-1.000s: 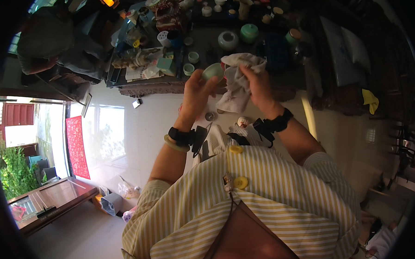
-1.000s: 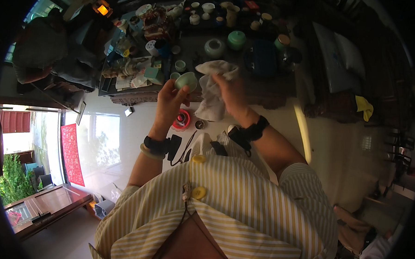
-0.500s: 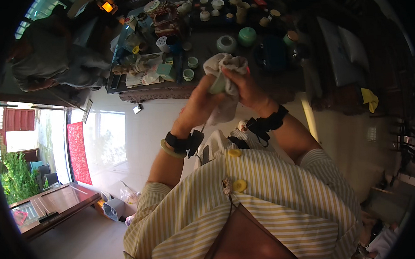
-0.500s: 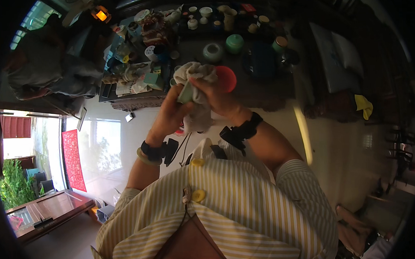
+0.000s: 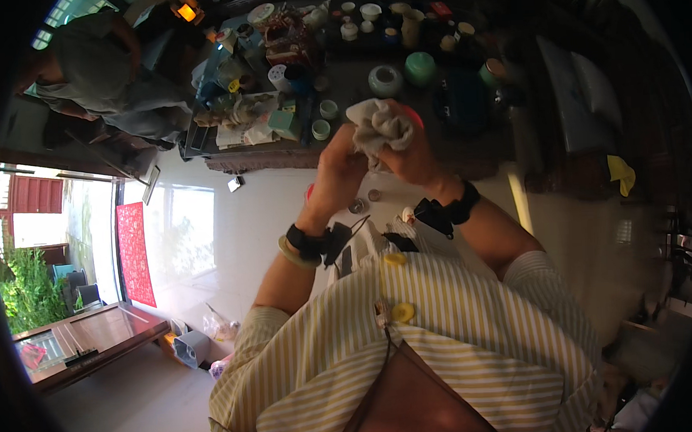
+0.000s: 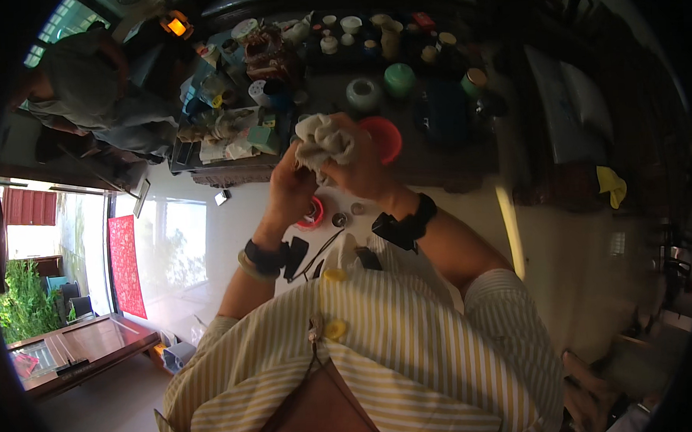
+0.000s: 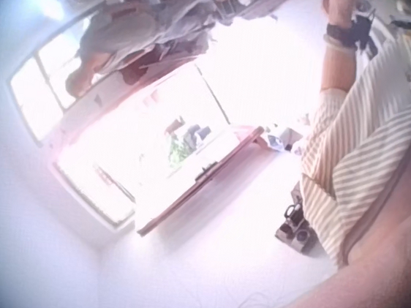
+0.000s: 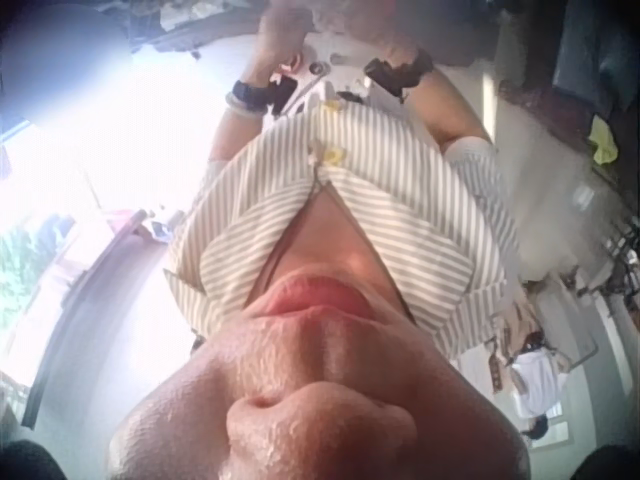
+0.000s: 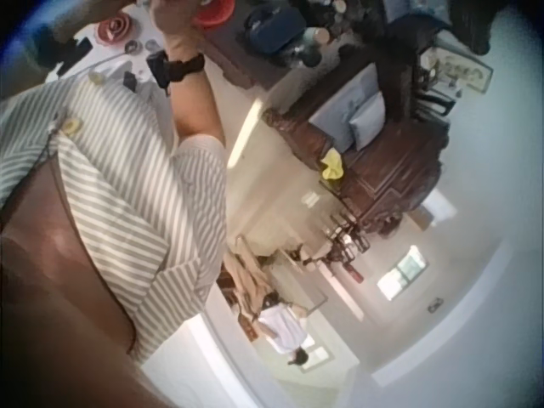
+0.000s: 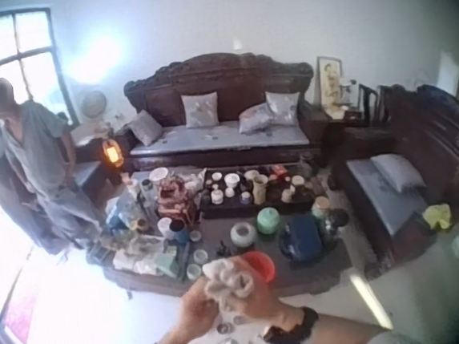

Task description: The person wipes various small tea cups and a red tray using a white cloth.

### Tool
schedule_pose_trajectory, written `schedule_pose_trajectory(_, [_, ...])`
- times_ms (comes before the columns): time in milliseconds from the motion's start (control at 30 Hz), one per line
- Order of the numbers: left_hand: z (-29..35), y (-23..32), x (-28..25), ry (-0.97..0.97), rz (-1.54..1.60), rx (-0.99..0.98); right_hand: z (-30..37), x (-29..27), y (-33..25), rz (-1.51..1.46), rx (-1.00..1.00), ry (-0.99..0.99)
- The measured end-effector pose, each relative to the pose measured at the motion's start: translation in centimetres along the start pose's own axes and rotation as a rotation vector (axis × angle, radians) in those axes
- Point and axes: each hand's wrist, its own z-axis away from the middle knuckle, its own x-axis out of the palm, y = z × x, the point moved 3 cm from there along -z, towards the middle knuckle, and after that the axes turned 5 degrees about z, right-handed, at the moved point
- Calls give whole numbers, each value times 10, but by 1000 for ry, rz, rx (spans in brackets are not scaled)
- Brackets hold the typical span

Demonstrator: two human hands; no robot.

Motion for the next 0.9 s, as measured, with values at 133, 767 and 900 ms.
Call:
schedule_pose_trajectory(133, [-4,3,0,-96,15,126,3,-2,16,-607,424,15])
schedule_pose_trajectory(767, [21,-49,32,-277,139,-145,75,-43,57,124,320,-51])
schedule_pose_trajectory(900, [27,-64,30,-372,562,-343,61,-42,43,-199,545,-84])
